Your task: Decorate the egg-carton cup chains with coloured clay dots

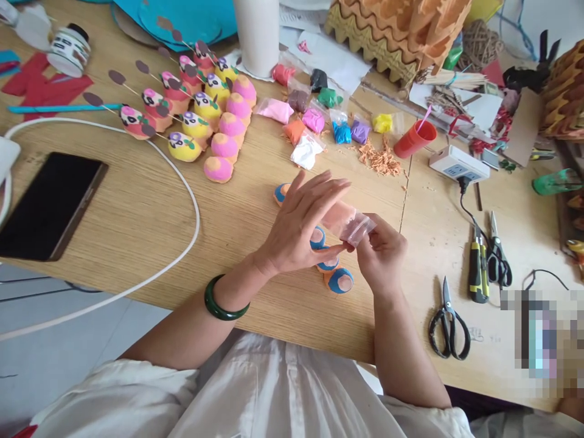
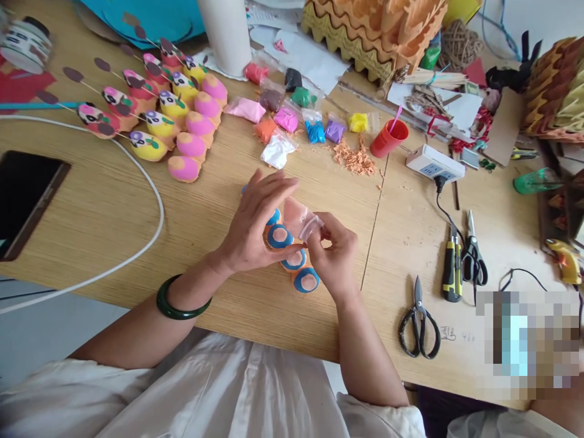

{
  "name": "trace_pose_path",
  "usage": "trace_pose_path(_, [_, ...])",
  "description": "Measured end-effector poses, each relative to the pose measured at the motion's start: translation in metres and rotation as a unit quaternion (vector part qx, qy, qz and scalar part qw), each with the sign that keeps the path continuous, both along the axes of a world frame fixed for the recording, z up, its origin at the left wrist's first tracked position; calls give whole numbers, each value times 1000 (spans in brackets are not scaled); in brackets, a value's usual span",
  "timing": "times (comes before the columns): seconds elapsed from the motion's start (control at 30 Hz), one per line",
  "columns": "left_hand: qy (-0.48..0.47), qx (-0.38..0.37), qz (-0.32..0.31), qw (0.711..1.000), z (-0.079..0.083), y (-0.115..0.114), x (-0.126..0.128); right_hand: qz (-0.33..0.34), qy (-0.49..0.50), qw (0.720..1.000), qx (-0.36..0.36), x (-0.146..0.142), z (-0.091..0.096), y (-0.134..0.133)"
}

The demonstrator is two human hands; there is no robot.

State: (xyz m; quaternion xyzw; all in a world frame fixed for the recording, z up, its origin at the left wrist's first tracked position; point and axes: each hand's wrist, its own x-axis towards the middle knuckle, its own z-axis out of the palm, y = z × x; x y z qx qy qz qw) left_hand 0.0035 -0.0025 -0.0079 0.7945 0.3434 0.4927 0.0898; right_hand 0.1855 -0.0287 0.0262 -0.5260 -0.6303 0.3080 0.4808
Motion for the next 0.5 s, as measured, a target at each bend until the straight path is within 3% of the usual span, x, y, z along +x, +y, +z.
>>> trace_pose_path(0.1, [58,-48,-11,997,-7,3,-4,60,89,991,-75,9,0,5])
trace_pose_path(0.23, [56,-81,-11,995,-10,-2,-6,88,109,982,-128,19,-9,12])
trace_pose_path(0.4, [9,-109,5,994,-6,-7,-4,19,45,999,25,22,-16,14])
trace_pose_path(0.5, [-1,-96,15,995,-5,-8,-4,51,-23,997,60,23,-13,13])
